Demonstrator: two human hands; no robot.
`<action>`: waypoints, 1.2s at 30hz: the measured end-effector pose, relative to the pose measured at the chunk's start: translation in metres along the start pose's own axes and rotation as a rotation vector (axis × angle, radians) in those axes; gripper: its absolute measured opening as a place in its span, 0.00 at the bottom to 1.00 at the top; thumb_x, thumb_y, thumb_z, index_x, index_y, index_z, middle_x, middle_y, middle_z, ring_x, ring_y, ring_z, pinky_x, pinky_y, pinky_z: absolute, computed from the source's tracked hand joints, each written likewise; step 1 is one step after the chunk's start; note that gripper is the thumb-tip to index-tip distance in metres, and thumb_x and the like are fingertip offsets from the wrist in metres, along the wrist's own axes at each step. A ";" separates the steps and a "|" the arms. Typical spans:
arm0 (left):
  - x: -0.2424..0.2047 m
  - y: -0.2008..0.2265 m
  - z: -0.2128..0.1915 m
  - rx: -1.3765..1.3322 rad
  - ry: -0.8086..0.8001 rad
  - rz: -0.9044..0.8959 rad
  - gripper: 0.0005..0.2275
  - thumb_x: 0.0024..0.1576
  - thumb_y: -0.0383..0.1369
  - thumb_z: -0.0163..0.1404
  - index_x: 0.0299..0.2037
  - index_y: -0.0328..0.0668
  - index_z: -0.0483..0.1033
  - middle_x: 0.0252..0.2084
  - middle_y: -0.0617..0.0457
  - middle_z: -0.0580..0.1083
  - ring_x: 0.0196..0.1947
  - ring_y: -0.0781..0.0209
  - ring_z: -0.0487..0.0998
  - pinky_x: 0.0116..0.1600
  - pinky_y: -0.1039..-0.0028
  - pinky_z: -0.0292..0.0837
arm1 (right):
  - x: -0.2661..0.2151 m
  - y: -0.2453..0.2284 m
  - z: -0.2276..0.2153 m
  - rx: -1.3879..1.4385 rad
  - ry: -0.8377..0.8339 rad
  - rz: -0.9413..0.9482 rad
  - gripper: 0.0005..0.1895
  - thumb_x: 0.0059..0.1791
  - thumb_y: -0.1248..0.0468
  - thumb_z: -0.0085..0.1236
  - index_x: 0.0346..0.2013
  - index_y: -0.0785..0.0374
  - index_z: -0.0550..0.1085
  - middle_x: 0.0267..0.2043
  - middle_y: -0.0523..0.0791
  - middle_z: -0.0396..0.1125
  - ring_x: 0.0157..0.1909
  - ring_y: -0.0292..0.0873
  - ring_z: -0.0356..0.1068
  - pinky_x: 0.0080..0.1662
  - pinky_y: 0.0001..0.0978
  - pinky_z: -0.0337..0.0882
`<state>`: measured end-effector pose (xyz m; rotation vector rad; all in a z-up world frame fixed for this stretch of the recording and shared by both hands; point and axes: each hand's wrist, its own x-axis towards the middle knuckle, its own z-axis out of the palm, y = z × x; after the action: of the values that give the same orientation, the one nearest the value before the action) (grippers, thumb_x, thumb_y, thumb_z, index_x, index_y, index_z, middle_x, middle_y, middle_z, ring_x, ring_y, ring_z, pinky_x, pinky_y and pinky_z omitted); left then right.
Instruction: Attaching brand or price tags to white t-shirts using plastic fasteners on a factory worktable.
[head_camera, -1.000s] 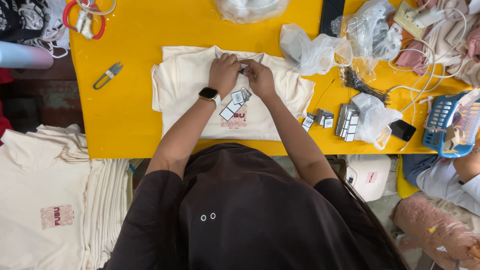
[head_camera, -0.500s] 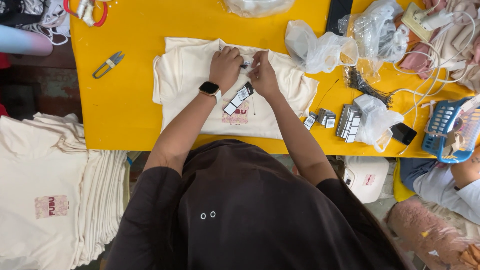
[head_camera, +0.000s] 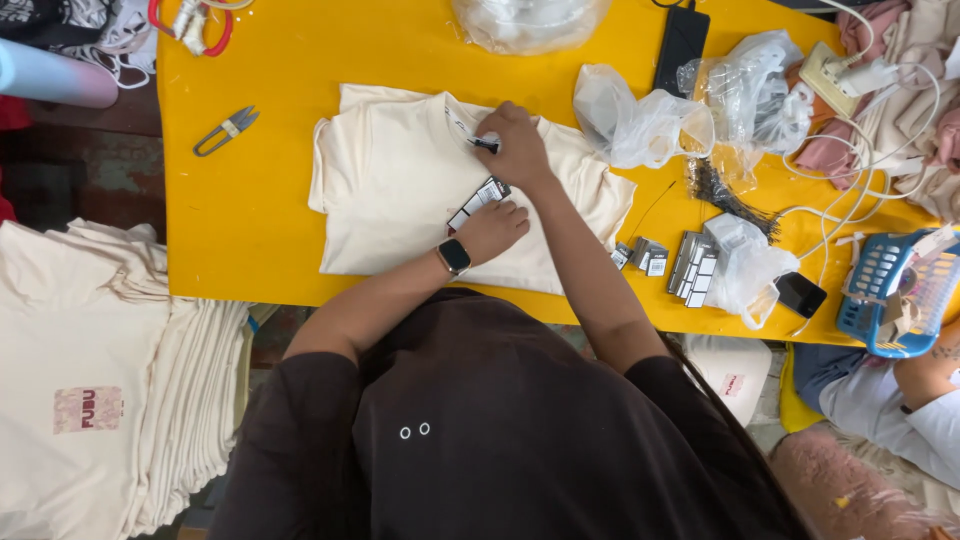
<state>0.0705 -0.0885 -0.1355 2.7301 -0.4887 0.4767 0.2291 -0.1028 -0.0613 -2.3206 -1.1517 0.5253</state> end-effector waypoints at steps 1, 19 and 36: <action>-0.001 -0.004 0.025 0.036 0.003 0.014 0.02 0.57 0.31 0.51 0.33 0.49 0.72 0.37 0.56 0.70 0.41 0.56 0.73 0.41 0.65 0.67 | 0.006 0.002 0.010 -0.056 -0.003 -0.016 0.15 0.40 0.55 0.72 0.36 0.54 0.77 0.42 0.43 0.63 0.52 0.52 0.67 0.52 0.49 0.73; 0.006 -0.085 -0.055 -1.325 0.325 -1.132 0.03 0.63 0.30 0.52 0.41 0.45 0.79 0.34 0.50 0.82 0.33 0.67 0.84 0.36 0.84 0.75 | -0.020 -0.001 0.000 0.696 0.189 0.026 0.06 0.49 0.77 0.63 0.38 0.67 0.82 0.37 0.48 0.73 0.43 0.42 0.74 0.47 0.34 0.78; 0.010 -0.074 -0.045 -1.407 0.312 -1.089 0.09 0.67 0.31 0.43 0.43 0.43 0.80 0.33 0.54 0.80 0.33 0.71 0.81 0.33 0.87 0.75 | -0.023 -0.013 -0.014 0.418 0.239 -0.236 0.06 0.50 0.77 0.59 0.36 0.65 0.80 0.34 0.49 0.70 0.40 0.52 0.71 0.44 0.43 0.73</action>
<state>0.0963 -0.0090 -0.1107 1.1875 0.5746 0.1105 0.2152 -0.1180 -0.0399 -1.8079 -1.0651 0.3497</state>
